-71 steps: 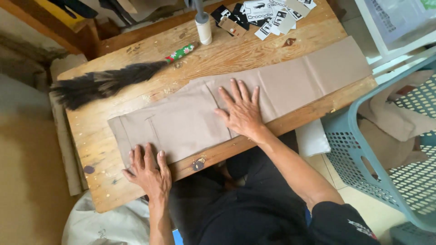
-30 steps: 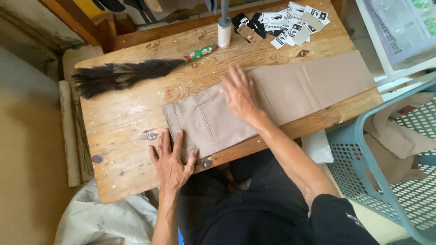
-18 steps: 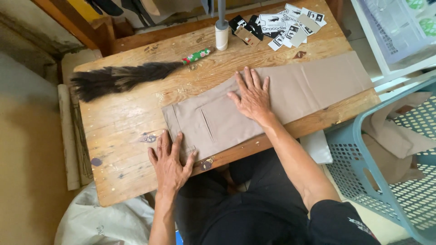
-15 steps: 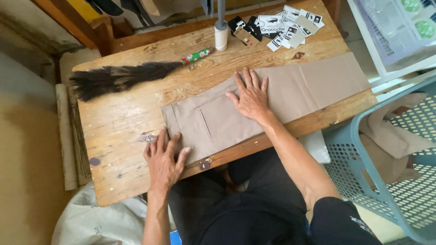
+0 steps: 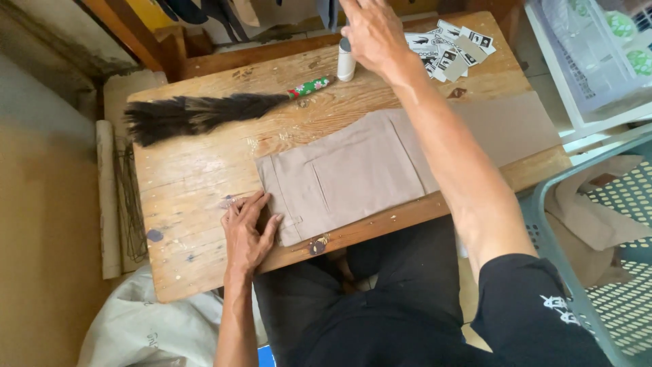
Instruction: A person takes a pair of trousers from a laundry basket, lays them flat on a wooden table, uses a lint roller to remove lint and debris from both sides, and then folds them neatly.
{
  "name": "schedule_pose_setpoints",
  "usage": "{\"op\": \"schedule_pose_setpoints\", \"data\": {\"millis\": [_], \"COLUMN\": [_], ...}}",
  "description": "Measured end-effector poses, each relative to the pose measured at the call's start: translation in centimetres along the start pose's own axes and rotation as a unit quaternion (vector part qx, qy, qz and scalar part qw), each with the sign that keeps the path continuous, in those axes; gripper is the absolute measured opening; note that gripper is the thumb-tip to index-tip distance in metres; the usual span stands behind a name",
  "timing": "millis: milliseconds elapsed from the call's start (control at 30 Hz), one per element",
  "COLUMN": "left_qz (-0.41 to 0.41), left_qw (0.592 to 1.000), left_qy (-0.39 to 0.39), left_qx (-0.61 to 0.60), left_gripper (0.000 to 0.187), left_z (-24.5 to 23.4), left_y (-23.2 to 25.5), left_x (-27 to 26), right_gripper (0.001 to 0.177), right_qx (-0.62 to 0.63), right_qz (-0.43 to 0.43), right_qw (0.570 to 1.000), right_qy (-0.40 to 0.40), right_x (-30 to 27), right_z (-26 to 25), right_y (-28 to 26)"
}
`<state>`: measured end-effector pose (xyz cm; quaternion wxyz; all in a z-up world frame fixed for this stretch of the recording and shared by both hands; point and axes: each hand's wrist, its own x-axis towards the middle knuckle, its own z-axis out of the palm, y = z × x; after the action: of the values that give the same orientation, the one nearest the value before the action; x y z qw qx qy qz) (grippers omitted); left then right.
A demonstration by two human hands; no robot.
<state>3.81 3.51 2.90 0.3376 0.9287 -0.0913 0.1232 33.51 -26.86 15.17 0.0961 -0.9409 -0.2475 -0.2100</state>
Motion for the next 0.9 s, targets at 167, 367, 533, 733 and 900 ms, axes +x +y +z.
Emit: {"op": "schedule_pose_setpoints", "data": {"millis": [167,367,533,733,900], "left_qz": [-0.019,-0.065,-0.058,-0.025,-0.017], "left_qw": [1.000,0.998,0.998,0.999,0.999], "left_qy": [-0.005,-0.007,0.013,0.040,0.045], "left_qx": [-0.006,-0.017,-0.027,-0.022,-0.016], "left_gripper": [0.047,0.051,0.045,0.040,0.037], "left_z": [0.3,0.8,1.3,1.4,1.5], "left_y": [-0.4,-1.0,-1.6,-1.7,-1.8], "left_x": [-0.1,-0.2,-0.6,-0.3,-0.6], "right_gripper": [0.011,0.043,0.034,0.025,0.016], "right_qx": [-0.039,0.047,0.163,0.153,0.103], "right_qz": [0.080,0.251,0.237,0.016,0.041], "right_qw": [0.996,0.951,0.954,0.986,0.992], "right_qy": [-0.017,-0.175,-0.084,-0.067,-0.054], "right_x": [-4.0,-15.5,-21.5,-25.1,-24.6], "right_z": [-0.5,3.4,6.1,9.5,10.2], "right_y": [0.3,-2.6,-9.0,-17.0,-16.7]}}
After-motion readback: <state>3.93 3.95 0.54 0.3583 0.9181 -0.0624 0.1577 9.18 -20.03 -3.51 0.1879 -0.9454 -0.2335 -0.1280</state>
